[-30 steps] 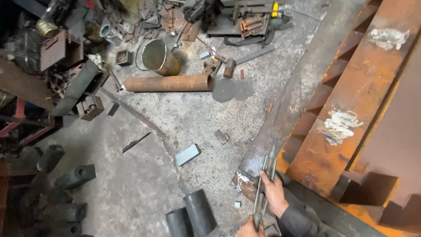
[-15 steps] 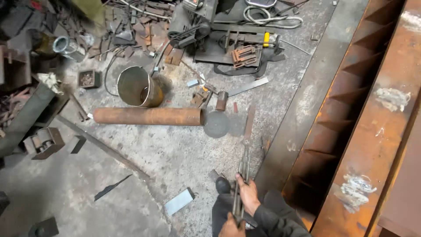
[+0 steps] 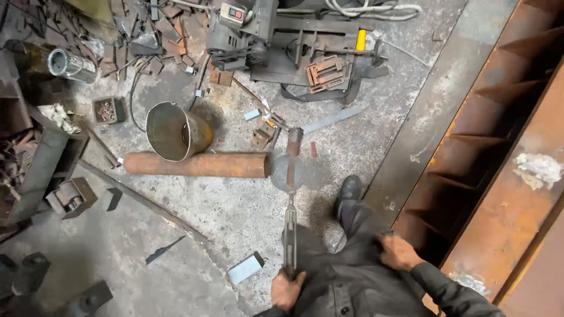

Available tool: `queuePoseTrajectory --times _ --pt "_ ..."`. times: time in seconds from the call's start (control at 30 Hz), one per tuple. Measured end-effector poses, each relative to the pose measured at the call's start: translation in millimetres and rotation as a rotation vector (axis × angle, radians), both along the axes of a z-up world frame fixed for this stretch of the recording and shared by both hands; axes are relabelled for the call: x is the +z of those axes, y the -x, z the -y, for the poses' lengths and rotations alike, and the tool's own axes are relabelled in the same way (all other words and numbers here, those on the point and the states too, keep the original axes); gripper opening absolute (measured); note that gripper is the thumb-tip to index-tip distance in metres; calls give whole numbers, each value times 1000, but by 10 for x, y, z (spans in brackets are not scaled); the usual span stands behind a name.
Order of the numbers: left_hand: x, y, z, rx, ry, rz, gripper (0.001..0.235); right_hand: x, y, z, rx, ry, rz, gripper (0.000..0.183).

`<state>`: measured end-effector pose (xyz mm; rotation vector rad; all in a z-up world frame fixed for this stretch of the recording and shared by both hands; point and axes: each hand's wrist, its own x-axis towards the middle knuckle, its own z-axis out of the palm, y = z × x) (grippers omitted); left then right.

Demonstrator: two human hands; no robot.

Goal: The person adjusts a turnbuckle and uses an abrasive cut-off saw to cut a metal rod.

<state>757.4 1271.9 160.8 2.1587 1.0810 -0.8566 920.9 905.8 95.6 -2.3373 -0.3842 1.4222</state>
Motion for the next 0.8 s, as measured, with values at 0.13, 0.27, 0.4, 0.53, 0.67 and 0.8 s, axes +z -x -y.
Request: queuePoseTrajectory --times 0.13,0.27,0.4,0.53,0.67,0.8 --pt "-726 -392 209 12 -19 -64 68 164 -443 372 -8 81 -184 40" --pt "-604 -1114 525 50 59 -220 69 -591 -527 989 -27 62 -253 24" --pt "-1282 -1861 592 -16 124 -337 63 -1063 -1133 1298 -220 -134 -25 26" --pt "-1155 -2788 582 -29 167 -366 60 -634 -2157 1247 -189 -203 150 26" --pt "-1218 -3284 471 46 194 -259 55 -837 -2809 1186 -257 482 -67 47" --pt "-964 -3539 683 145 235 -222 54 -1382 -3022 1673 -79 588 -109 50"
